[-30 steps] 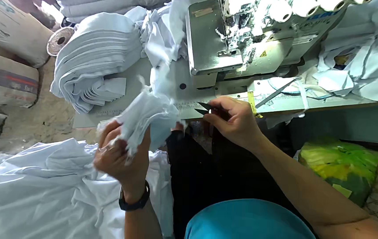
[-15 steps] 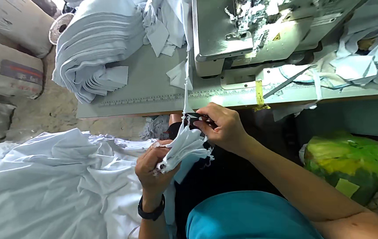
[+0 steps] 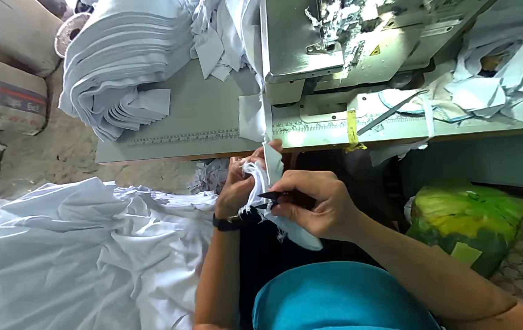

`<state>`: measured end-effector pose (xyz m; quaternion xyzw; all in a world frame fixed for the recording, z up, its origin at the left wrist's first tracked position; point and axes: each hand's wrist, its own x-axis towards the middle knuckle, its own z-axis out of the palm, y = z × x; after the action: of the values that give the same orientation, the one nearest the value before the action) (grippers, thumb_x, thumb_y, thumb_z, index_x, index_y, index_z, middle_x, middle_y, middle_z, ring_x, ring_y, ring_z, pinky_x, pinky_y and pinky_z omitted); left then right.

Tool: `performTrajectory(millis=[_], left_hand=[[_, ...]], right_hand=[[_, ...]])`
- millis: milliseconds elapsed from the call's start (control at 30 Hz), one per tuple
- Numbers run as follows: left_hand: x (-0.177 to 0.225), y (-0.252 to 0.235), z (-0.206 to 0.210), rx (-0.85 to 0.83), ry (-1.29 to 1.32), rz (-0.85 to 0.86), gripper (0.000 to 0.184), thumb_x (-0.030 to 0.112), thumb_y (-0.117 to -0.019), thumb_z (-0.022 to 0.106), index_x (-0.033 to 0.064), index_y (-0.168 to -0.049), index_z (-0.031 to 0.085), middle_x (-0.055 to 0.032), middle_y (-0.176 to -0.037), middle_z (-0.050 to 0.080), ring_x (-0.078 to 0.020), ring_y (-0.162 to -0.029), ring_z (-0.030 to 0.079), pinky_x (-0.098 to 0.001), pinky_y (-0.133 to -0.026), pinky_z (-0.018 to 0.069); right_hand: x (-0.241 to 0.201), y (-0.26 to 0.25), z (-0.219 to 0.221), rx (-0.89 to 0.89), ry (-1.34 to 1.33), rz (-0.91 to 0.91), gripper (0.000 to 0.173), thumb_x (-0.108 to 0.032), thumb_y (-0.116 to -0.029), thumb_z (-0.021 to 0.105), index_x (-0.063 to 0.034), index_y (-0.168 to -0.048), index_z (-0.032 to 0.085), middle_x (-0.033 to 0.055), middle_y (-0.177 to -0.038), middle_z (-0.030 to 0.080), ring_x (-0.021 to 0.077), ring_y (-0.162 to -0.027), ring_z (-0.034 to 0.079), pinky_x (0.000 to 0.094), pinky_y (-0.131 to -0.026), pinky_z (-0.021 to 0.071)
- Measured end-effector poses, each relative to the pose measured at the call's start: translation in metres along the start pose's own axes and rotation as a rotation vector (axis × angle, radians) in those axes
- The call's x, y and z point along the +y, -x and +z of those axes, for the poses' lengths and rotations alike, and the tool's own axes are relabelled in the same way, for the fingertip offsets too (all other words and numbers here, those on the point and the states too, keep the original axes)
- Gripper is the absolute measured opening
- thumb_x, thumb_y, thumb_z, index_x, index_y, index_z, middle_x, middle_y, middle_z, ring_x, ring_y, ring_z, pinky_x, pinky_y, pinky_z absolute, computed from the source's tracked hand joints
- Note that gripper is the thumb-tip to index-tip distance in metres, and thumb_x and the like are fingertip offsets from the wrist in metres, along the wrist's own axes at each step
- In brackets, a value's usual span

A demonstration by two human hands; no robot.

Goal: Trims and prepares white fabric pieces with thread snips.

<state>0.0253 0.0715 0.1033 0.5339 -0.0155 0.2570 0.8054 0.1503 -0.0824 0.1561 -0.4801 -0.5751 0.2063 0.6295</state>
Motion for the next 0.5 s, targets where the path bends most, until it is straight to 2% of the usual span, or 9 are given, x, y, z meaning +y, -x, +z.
performTrajectory(millis=[33, 67, 133, 200, 267, 333, 433, 500], left_hand=[[-0.008, -0.002, -0.002, -0.008, 0.060, -0.010, 0.015, 0.025, -0.0964, 0.068, 0.0213, -0.110, 0.074, 0.0035, -0.127, 0.070, -0.0072, -0.116, 0.065, -0.0258, -0.096, 0.0544], [-0.013, -0.005, -0.004, -0.024, 0.115, -0.020, 0.017, 0.027, -0.0964, 0.069, 0.0198, -0.110, 0.074, 0.0009, -0.125, 0.071, -0.0105, -0.116, 0.066, -0.0289, -0.097, 0.0545], [-0.012, -0.010, 0.000, 0.014, 0.126, -0.035, 0.017, 0.027, -0.0949, 0.071, 0.0183, -0.110, 0.073, 0.0006, -0.112, 0.073, -0.0104, -0.105, 0.069, -0.0272, -0.089, 0.0575], [-0.003, -0.009, 0.008, 0.074, -0.039, -0.039, 0.014, 0.024, -0.0957, 0.070, 0.0208, -0.109, 0.072, 0.0079, -0.100, 0.071, -0.0006, -0.090, 0.067, -0.0183, -0.076, 0.0566], [0.008, -0.006, 0.011, 0.097, -0.220, -0.080, 0.014, 0.026, -0.0931, 0.074, 0.0253, -0.107, 0.072, 0.0143, -0.098, 0.070, 0.0051, -0.085, 0.065, -0.0157, -0.073, 0.0561], [0.012, 0.004, 0.009, 0.097, -0.313, -0.110, 0.014, 0.028, -0.0921, 0.076, 0.0274, -0.106, 0.072, 0.0161, -0.103, 0.071, 0.0048, -0.088, 0.066, -0.0186, -0.076, 0.0582], [0.012, 0.018, 0.008, 0.109, -0.401, -0.117, 0.013, 0.014, -0.0911, 0.075, 0.0217, -0.102, 0.072, 0.0120, -0.105, 0.071, 0.0008, -0.090, 0.067, -0.0240, -0.079, 0.0597], [0.014, 0.022, 0.014, 0.119, -0.451, -0.135, 0.017, 0.005, -0.0878, 0.075, 0.0164, -0.099, 0.072, 0.0098, -0.105, 0.071, -0.0002, -0.091, 0.068, -0.0248, -0.081, 0.0604]], right_hand=[[0.000, 0.001, -0.002, 0.008, 0.004, 0.014, 0.017, -0.011, -0.0930, 0.070, 0.0036, -0.101, 0.069, 0.0036, -0.084, 0.065, -0.0006, -0.072, 0.057, 0.0125, -0.065, 0.0503], [-0.001, 0.001, -0.005, 0.013, 0.006, 0.023, 0.016, -0.011, -0.0931, 0.071, 0.0032, -0.101, 0.069, 0.0031, -0.085, 0.065, -0.0008, -0.072, 0.058, 0.0126, -0.065, 0.0510], [-0.004, 0.001, -0.011, 0.015, 0.032, 0.026, 0.015, -0.011, -0.0941, 0.069, 0.0027, -0.101, 0.069, 0.0023, -0.086, 0.066, -0.0012, -0.075, 0.059, 0.0126, -0.068, 0.0524], [-0.007, -0.003, -0.021, 0.033, 0.097, 0.025, 0.013, -0.010, -0.0968, 0.066, 0.0020, -0.101, 0.070, 0.0011, -0.087, 0.067, -0.0020, -0.077, 0.061, 0.0125, -0.071, 0.0533], [-0.001, -0.008, -0.031, 0.075, 0.270, 0.044, 0.013, -0.011, -0.0974, 0.065, 0.0010, -0.100, 0.071, 0.0012, -0.086, 0.068, -0.0023, -0.075, 0.061, 0.0115, -0.069, 0.0527], [0.018, -0.011, -0.035, 0.099, 0.512, 0.061, 0.015, -0.012, -0.0958, 0.066, 0.0017, -0.099, 0.071, 0.0068, -0.083, 0.067, 0.0062, -0.071, 0.061, 0.0180, -0.066, 0.0517], [0.045, -0.013, -0.028, 0.064, 0.702, 0.030, 0.015, -0.008, -0.0903, 0.067, 0.0042, -0.098, 0.071, 0.0141, -0.080, 0.065, 0.0231, -0.065, 0.063, 0.0354, -0.054, 0.0499], [0.054, -0.017, -0.018, 0.007, 0.721, -0.036, 0.014, -0.007, -0.0918, 0.066, 0.0051, -0.097, 0.071, 0.0166, -0.082, 0.067, 0.0274, -0.066, 0.067, 0.0383, -0.054, 0.0529]])
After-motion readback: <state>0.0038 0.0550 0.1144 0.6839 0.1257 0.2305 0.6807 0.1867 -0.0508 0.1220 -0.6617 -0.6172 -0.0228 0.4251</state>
